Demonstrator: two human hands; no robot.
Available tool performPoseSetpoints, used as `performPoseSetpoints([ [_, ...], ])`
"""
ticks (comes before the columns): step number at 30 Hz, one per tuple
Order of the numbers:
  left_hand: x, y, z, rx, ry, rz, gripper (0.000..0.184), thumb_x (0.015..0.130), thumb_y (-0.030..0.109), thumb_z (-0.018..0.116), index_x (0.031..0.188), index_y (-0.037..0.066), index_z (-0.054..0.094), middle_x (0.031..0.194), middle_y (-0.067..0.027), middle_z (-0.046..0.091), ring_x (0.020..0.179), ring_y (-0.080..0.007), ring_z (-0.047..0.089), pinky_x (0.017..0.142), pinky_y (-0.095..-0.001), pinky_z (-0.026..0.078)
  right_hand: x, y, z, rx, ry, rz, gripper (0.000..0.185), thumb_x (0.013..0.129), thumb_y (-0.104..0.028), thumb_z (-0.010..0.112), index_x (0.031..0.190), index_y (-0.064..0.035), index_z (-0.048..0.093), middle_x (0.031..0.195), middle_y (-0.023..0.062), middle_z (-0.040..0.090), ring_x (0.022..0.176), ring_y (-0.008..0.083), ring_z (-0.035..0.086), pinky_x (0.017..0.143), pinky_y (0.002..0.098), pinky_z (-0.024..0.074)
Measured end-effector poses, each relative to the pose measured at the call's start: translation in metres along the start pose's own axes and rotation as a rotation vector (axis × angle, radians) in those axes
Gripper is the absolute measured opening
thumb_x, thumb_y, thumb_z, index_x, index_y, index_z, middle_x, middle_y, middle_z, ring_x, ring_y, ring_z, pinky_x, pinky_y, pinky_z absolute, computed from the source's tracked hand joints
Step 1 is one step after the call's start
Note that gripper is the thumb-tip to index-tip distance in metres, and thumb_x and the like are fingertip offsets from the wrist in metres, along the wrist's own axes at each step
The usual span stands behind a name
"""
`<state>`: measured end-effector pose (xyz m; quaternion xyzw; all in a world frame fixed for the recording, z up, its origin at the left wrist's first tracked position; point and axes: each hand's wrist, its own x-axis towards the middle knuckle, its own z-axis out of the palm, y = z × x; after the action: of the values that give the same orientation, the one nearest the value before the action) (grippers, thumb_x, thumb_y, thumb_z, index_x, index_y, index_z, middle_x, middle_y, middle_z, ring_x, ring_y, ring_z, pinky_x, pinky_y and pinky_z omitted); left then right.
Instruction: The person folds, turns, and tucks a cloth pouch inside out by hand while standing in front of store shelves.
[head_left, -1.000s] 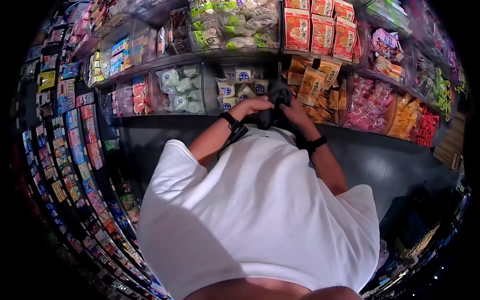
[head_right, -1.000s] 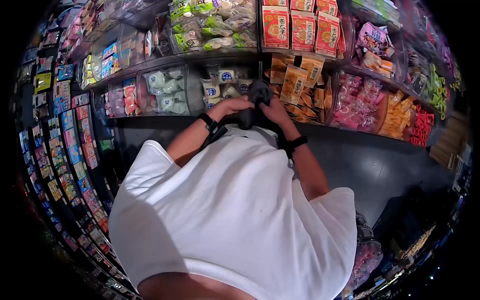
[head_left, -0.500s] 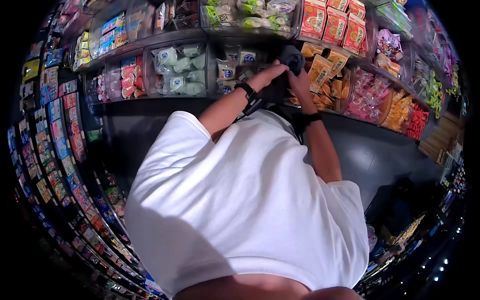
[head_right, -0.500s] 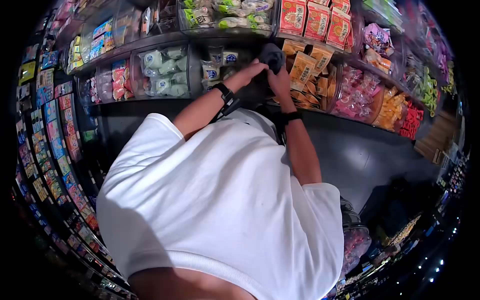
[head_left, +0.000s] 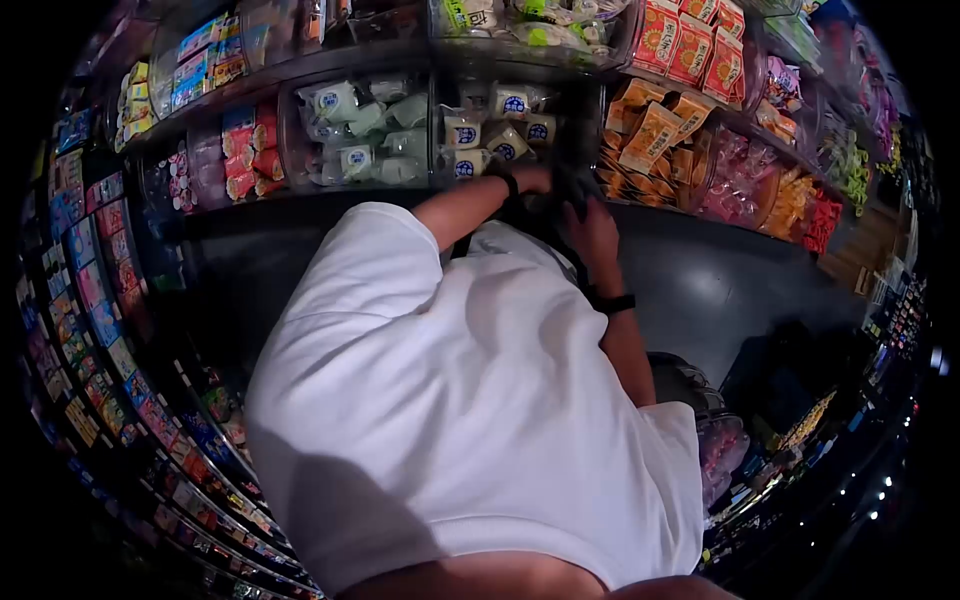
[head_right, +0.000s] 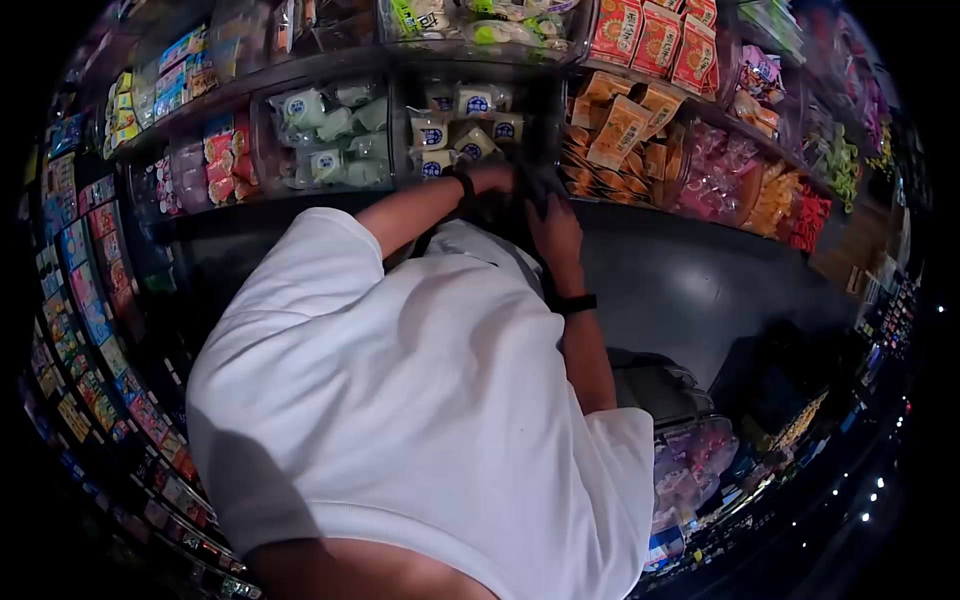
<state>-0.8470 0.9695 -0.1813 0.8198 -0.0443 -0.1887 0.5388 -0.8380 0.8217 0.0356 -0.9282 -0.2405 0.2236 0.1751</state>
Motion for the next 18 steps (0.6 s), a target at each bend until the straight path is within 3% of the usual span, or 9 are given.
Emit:
performPoseSetpoints([
  [3,-0.003,0.013,-0.016,-0.078,-0.150,-0.079,0.037,0.086,0.031,0.060,0.110,0.004,0.062,0.119,-0.0139,0.062,0.108,-0.0261,0.057,0.094,-0.0372,0.042,-0.007,-0.008,-0.005,-0.056,-0.044,0.067,0.033,0.087,-0.033,0.060,0.097,-0.0023,0.054,0.097,0.0198,0.061,0.089,0.0412,0.059,0.074,0.0493,0.0480],
  [6,0.009,-0.001,0.002,-0.246,-0.088,0.145,0.044,0.089,0.037,0.055,0.120,0.006,0.058,0.128,-0.0145,0.056,0.117,-0.0249,0.052,0.099,-0.0369,0.038,-0.014,0.004,-0.002,-0.004,0.008,-0.032,0.031,0.088,-0.026,0.059,0.101,0.0017,0.054,0.103,0.0229,0.059,0.093,0.0414,0.058,0.077,0.0471,0.0474],
  [7,0.007,-0.005,0.004,-0.034,-0.178,-0.202,0.053,0.090,0.045,0.049,0.129,0.008,0.052,0.135,-0.0136,0.050,0.122,-0.0235,0.047,0.104,-0.0373,0.034,-0.014,0.010,0.004,-0.017,-0.033,-0.052,0.030,0.087,-0.019,0.058,0.106,0.0027,0.052,0.109,0.0237,0.056,0.100,0.0414,0.054,0.081,0.0466,0.0464],
  [10,-0.014,-0.011,-0.007,0.113,-0.196,-0.361,0.055,0.085,0.049,0.053,0.123,0.010,0.057,0.129,-0.0114,0.055,0.118,-0.0230,0.051,0.101,-0.0368,0.036,-0.013,0.008,0.014,-0.058,0.105,-0.256,0.034,0.084,-0.016,0.059,0.112,0.0016,0.050,0.113,0.0227,0.053,0.105,0.0412,0.051,0.084,0.0461,0.0460],
  [11,-0.024,0.004,-0.020,0.175,-0.192,-0.447,0.056,0.082,0.052,0.055,0.121,0.011,0.059,0.126,-0.0104,0.057,0.116,-0.0227,0.053,0.099,-0.0366,0.038,-0.007,0.009,0.015,-0.003,-0.035,-0.205,0.041,0.081,-0.014,0.061,0.117,0.0003,0.048,0.117,0.0221,0.051,0.109,0.0413,0.048,0.087,0.0456,0.0457],
  [14,-0.045,0.043,-0.047,0.214,-0.216,-0.625,0.058,0.074,0.058,0.060,0.113,0.015,0.066,0.117,-0.0072,0.064,0.110,-0.0220,0.058,0.095,-0.0359,0.042,-0.001,0.001,0.011,0.031,0.013,-0.288,0.044,0.078,-0.013,0.063,0.117,-0.0005,0.048,0.118,0.0218,0.049,0.110,0.0409,0.048,0.087,0.0453,0.0460],
  [15,-0.049,0.047,-0.054,0.108,-0.268,-0.624,0.067,0.070,0.064,0.062,0.116,0.016,0.065,0.121,-0.0061,0.062,0.113,-0.0237,0.057,0.097,-0.0349,0.040,0.000,0.002,0.012,0.031,0.031,-0.303,0.044,0.076,-0.012,0.064,0.115,0.0011,0.048,0.116,0.0235,0.049,0.104,0.0421,0.051,0.084,0.0465,0.0471],
  [16,-0.072,0.033,-0.062,-0.212,-0.207,-0.391,0.071,0.067,0.068,0.061,0.116,0.016,0.065,0.123,-0.0060,0.061,0.116,-0.0247,0.055,0.099,-0.0355,0.039,0.003,0.005,0.009,0.037,0.037,-0.303,0.044,0.076,-0.012,0.064,0.115,0.0011,0.048,0.116,0.0235,0.049,0.104,0.0421,0.051,0.084,0.0465,0.0471],
  [18,-0.069,0.054,-0.071,0.112,-0.314,-0.331,0.070,0.075,0.066,0.056,0.120,0.012,0.062,0.126,-0.0081,0.059,0.118,-0.0239,0.053,0.102,-0.0346,0.036,0.014,0.010,-0.005,0.134,0.042,-0.137,0.045,0.078,-0.014,0.065,0.116,0.0019,0.047,0.118,0.0248,0.049,0.104,0.0435,0.051,0.084,0.0464,0.0470],
])
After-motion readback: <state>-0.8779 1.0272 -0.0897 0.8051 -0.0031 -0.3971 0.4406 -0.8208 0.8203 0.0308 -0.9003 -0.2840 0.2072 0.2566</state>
